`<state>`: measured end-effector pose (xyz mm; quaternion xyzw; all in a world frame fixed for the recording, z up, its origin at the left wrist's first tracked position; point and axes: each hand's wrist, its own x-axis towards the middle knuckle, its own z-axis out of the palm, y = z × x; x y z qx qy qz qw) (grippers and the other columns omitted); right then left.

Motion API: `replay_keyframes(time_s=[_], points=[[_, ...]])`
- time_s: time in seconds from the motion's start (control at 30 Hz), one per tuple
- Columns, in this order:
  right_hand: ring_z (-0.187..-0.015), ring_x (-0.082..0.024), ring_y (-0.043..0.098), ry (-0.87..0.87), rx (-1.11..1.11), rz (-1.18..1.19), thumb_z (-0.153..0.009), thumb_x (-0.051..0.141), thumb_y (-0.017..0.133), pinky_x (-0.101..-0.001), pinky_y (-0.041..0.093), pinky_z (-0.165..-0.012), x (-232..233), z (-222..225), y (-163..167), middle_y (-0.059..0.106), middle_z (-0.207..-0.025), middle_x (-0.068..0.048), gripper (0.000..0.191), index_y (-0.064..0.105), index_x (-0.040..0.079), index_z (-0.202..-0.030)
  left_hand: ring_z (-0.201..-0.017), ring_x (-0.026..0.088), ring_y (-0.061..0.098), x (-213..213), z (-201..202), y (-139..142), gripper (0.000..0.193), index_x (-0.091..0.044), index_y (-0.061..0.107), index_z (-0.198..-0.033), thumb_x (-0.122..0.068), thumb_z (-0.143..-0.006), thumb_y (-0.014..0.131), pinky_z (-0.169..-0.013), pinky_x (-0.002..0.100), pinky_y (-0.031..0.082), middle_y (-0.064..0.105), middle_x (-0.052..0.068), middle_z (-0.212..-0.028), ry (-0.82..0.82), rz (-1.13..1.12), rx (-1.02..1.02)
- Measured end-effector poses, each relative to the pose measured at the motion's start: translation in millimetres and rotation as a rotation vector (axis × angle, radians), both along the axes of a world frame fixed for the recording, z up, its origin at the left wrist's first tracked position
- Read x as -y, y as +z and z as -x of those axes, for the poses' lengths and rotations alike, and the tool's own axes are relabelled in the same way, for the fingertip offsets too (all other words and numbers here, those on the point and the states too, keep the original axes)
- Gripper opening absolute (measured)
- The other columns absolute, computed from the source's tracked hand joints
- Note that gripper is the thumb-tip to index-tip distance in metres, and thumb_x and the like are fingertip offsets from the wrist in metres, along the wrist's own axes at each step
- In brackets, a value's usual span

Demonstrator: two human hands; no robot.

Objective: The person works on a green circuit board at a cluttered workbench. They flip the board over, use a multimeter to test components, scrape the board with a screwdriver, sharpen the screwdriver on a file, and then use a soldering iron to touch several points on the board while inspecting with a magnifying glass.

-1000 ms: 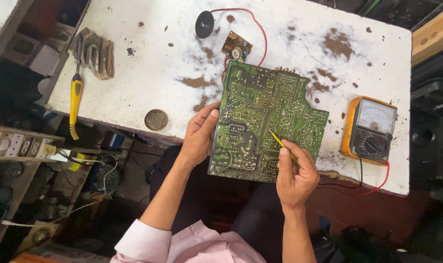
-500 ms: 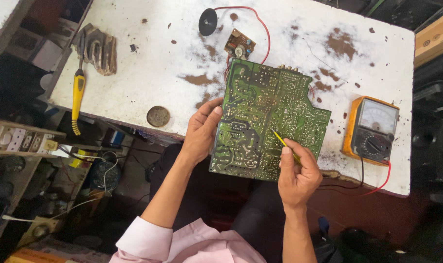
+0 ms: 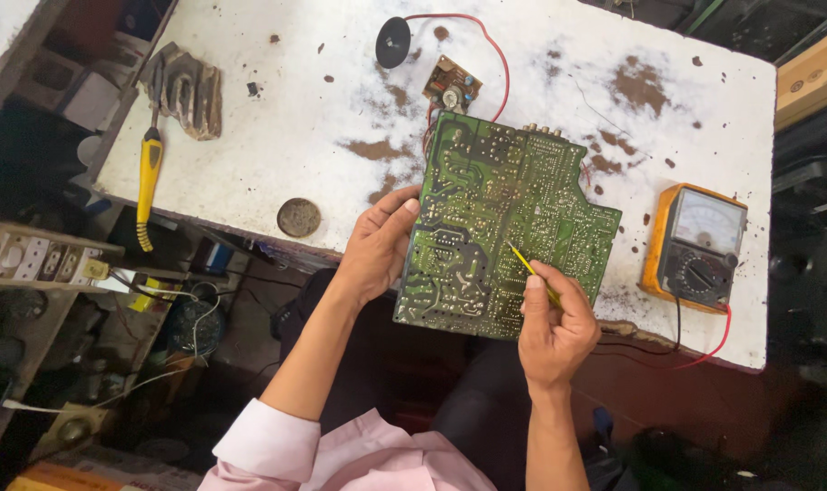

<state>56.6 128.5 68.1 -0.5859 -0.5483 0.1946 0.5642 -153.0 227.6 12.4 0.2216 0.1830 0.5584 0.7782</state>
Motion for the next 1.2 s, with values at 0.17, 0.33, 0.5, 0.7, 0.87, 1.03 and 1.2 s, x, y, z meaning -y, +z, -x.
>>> replay_keyframes(time_s=[0.17, 0.33, 0.5, 0.7, 0.87, 1.03, 1.2], points=[[-0.07, -0.005, 0.06, -0.014, 0.04, 0.015, -0.103, 0.008, 0.067, -0.0193, 0.046, -0.058, -1, 0, 2, 0.065, -0.088, -0.001, 0.017, 0.073, -0.001, -0.117, -0.107, 0.016, 0.069, 0, 0, 2, 0.036, 0.006, 0.057, -0.139, -0.013, -0.107, 0.055, -0.092, 0.031, 0.058, 0.071, 0.013, -0.121, 0.007, 0.014, -0.023], [-0.07, -0.004, 0.058, 0.008, -0.01, -0.003, -0.103, 0.007, 0.067, -0.0194, 0.045, -0.059, 0, 0, 3, 0.064, -0.087, -0.001, 0.017, 0.073, 0.0, -0.118, -0.107, 0.016, 0.068, 3, 0, 5, 0.036, 0.006, 0.056, -0.14, -0.013, -0.109, 0.054, -0.092, 0.031, 0.057, 0.071, 0.012, -0.122, 0.026, 0.009, -0.05], [-0.068, -0.003, 0.058, -0.006, -0.004, 0.013, -0.102, 0.007, 0.067, -0.0188, 0.043, -0.055, 1, -1, 6, 0.064, -0.086, 0.0, 0.017, 0.073, 0.001, -0.116, -0.112, 0.015, 0.067, 4, -1, 6, 0.037, 0.004, 0.054, -0.141, -0.011, -0.107, 0.054, -0.096, 0.03, 0.055, 0.069, 0.011, -0.125, 0.042, 0.015, -0.038], [-0.066, -0.003, 0.058, -0.018, 0.027, 0.024, -0.101, 0.007, 0.067, -0.0189, 0.042, -0.054, 0, -1, 11, 0.065, -0.086, -0.001, 0.017, 0.074, 0.001, -0.116, -0.113, 0.016, 0.067, 5, 0, 6, 0.037, 0.005, 0.055, -0.14, -0.01, -0.107, 0.054, -0.098, 0.031, 0.055, 0.069, 0.012, -0.126, 0.047, 0.02, -0.022], [-0.066, -0.003, 0.058, -0.027, 0.019, 0.038, -0.101, 0.007, 0.067, -0.0186, 0.042, -0.053, 3, -6, 11, 0.065, -0.087, -0.001, 0.017, 0.074, 0.001, -0.116, -0.112, 0.016, 0.067, 6, -3, 5, 0.036, 0.005, 0.056, -0.139, -0.012, -0.108, 0.054, -0.097, 0.032, 0.055, 0.07, 0.012, -0.125, 0.039, -0.002, -0.031], [-0.068, -0.003, 0.059, -0.035, 0.022, 0.032, -0.102, 0.007, 0.068, -0.0186, 0.042, -0.055, 8, -13, 7, 0.065, -0.087, 0.0, 0.017, 0.074, 0.001, -0.117, -0.113, 0.018, 0.067, 8, -6, 3, 0.035, 0.007, 0.057, -0.137, -0.013, -0.108, 0.055, -0.1, 0.033, 0.055, 0.07, 0.013, -0.125, 0.028, -0.014, -0.011], [-0.067, -0.003, 0.059, -0.036, 0.014, 0.018, -0.102, 0.008, 0.068, -0.0185, 0.043, -0.055, 9, -17, 6, 0.064, -0.084, 0.001, 0.018, 0.074, 0.001, -0.118, -0.113, 0.017, 0.067, 10, -7, 4, 0.037, 0.007, 0.057, -0.138, -0.014, -0.108, 0.055, -0.1, 0.032, 0.055, 0.07, 0.013, -0.125, 0.026, -0.014, -0.027]])
